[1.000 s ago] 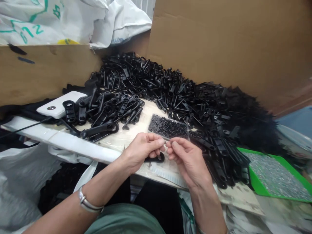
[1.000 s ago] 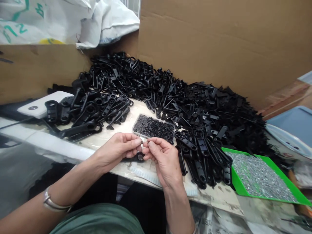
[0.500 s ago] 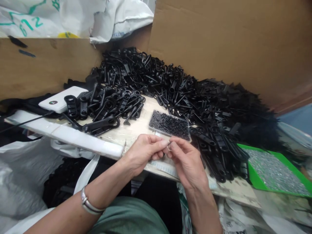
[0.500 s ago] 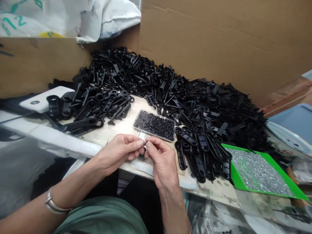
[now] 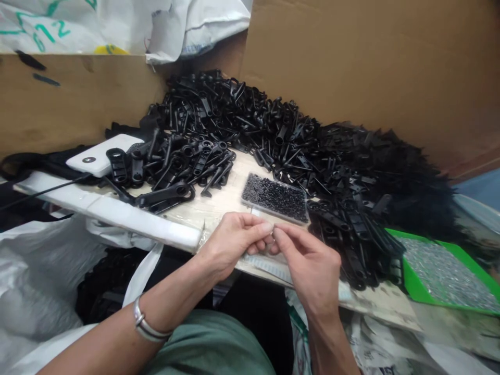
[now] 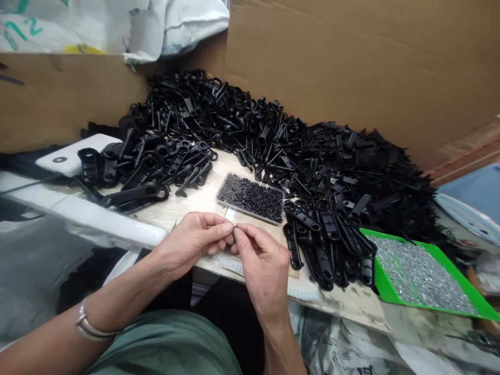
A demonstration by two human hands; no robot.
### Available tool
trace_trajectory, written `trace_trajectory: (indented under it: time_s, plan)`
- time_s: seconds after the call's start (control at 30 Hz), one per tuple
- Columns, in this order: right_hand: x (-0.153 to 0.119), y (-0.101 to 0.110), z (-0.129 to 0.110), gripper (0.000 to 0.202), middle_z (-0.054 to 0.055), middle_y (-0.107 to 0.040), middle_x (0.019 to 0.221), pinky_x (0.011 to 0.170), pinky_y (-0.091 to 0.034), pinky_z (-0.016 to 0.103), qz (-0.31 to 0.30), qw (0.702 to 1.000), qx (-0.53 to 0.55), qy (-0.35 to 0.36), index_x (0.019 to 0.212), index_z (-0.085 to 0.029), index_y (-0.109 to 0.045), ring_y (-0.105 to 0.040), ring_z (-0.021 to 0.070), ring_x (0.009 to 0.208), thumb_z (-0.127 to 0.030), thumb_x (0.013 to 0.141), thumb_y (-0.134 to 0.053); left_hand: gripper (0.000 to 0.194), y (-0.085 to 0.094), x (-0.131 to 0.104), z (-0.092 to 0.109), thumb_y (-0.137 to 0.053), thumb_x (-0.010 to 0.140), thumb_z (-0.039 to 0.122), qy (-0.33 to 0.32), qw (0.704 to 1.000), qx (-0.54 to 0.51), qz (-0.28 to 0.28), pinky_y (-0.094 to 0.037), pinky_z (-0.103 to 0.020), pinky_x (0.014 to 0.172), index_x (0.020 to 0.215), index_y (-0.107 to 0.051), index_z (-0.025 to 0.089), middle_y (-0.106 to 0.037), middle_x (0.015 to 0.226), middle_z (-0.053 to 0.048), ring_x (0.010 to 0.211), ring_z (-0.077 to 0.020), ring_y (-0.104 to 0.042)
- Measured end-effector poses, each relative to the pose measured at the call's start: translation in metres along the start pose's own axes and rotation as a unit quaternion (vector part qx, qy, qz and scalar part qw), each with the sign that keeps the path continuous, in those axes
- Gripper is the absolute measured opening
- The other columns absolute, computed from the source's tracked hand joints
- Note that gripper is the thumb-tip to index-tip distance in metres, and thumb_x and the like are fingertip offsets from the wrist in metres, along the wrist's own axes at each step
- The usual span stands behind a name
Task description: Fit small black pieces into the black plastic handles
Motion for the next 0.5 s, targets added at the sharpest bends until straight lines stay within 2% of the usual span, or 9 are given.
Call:
trace_trajectory:
  time_s: [0.17, 0.33, 0.4, 0.5]
  plan:
    - [-0.003, 0.001, -0.008, 0.011, 0.001, -0.072, 0.077, 0.063, -0.055, 0.028, -0.005, 0.992, -0.088, 0.094, 0.09, -0.023, -0.072, -0.066, 0.0169, 0.063, -0.026, 0.084, -0.063, 0.021, 0.0, 0.0, 0.0, -0.067, 0.077, 0.028, -0.01, 1.0, 0.012, 0.01, -0.032, -0.017, 0.047, 0.067, -0.066, 0.009, -0.062, 0.061, -0.004, 0.052, -0.0054, -0.048]
    - [0.001, -0.004, -0.017, 0.009, 0.002, -0.072, 0.077, 0.064, -0.054, 0.027, -0.019, 0.967, -0.166, 0.19, 0.086, -0.021, -0.07, -0.066, 0.0155, 0.063, -0.022, 0.085, -0.062, 0.019, 0.004, 0.0, 0.002, -0.067, 0.076, 0.025, -0.009, 0.999, 0.037, 0.037, -0.031, -0.017, 0.046, 0.066, -0.065, 0.009, -0.059, 0.058, -0.001, 0.051, -0.005, -0.046]
    - [0.005, -0.004, -0.017, 0.006, 0.001, -0.071, 0.073, 0.062, -0.054, 0.026, -0.019, 0.972, -0.153, 0.177, 0.082, -0.02, -0.07, -0.065, 0.0144, 0.06, -0.021, 0.082, -0.063, 0.02, 0.005, 0.0, 0.005, -0.065, 0.078, 0.026, -0.013, 0.997, 0.066, 0.028, -0.031, -0.018, 0.046, 0.066, -0.065, 0.01, -0.057, 0.057, 0.0, 0.051, -0.0053, -0.045]
    - [0.012, -0.001, -0.007, 0.005, -0.001, -0.069, 0.065, 0.055, -0.053, 0.023, -0.031, 0.993, -0.076, 0.088, 0.081, -0.02, -0.07, -0.063, 0.0131, 0.053, -0.022, 0.081, -0.065, 0.021, 0.006, -0.003, 0.017, -0.058, 0.083, 0.029, -0.047, 0.984, 0.174, -0.001, -0.038, -0.021, 0.052, 0.073, -0.068, 0.013, -0.063, 0.064, -0.002, 0.057, -0.0094, -0.052]
Point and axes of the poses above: each hand's wrist, its own x-axis towards the middle knuckle, its own y-axis out of the back of the hand, z = x × y, the point moved 6 cm from there along x, towards the middle knuckle
